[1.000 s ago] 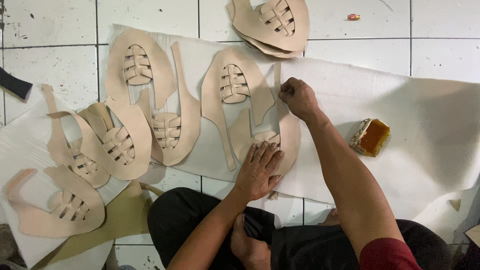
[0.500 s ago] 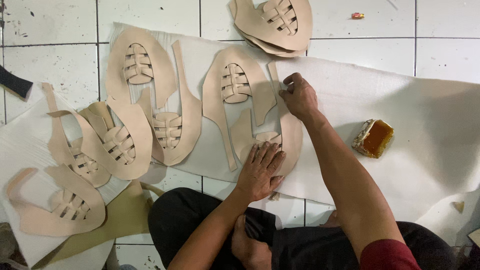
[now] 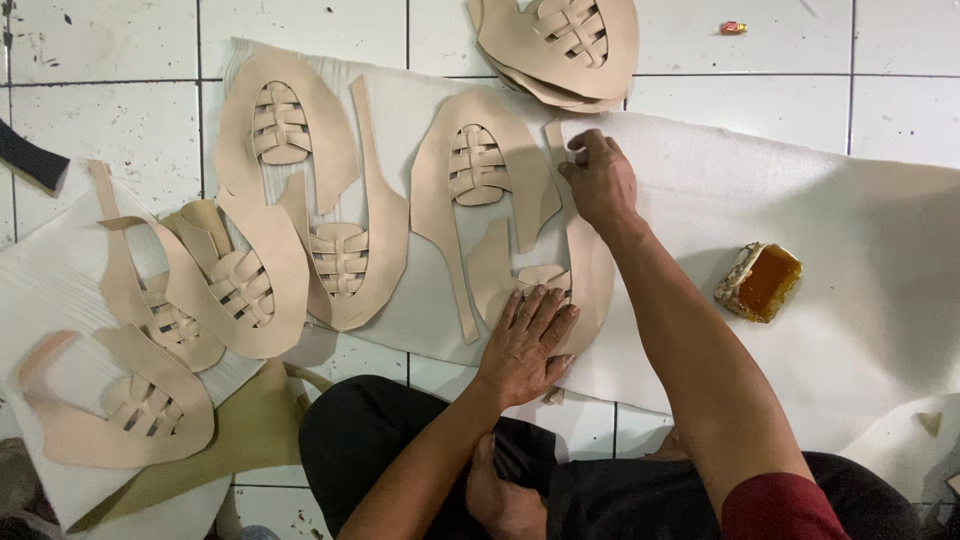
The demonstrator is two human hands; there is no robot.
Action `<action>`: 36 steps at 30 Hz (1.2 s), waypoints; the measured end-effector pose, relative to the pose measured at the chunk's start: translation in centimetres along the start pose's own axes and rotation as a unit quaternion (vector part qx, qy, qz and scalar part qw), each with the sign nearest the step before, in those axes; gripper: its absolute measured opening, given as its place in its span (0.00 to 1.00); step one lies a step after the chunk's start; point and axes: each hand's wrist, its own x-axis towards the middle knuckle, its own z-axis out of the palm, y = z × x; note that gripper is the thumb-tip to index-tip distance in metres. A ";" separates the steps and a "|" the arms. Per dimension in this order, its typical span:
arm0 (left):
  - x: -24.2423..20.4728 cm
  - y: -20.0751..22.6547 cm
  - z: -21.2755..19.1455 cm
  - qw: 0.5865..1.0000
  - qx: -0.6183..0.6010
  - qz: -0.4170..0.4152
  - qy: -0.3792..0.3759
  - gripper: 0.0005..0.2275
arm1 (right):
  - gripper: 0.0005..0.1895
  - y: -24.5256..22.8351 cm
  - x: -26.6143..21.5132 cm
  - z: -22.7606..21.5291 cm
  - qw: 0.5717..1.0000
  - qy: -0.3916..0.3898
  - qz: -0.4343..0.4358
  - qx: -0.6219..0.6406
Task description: The person sits on the floor and applies glue to beige leather sandal components using a brush. They then press the parts together to assemble the sandals and use scissors to trim excess material from the edges.
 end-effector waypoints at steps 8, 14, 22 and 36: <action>0.0 -0.1 0.1 1.000 -0.015 -0.001 0.001 0.28 | 0.22 -3.6 -0.4 -1.4 0.995 -0.057 -0.028 -0.076; 0.2 -0.4 -0.3 0.999 -0.033 0.008 0.012 0.31 | 0.22 -3.7 -4.6 -3.0 0.999 0.029 -0.020 0.029; 2.9 -1.0 -1.0 0.978 -0.011 -0.038 0.206 0.24 | 0.14 4.6 -18.8 -4.3 0.997 0.021 -0.076 0.005; 8.3 -2.8 -4.9 0.956 0.071 -0.226 0.173 0.26 | 0.12 5.0 -23.0 -2.0 0.993 -0.082 0.036 0.079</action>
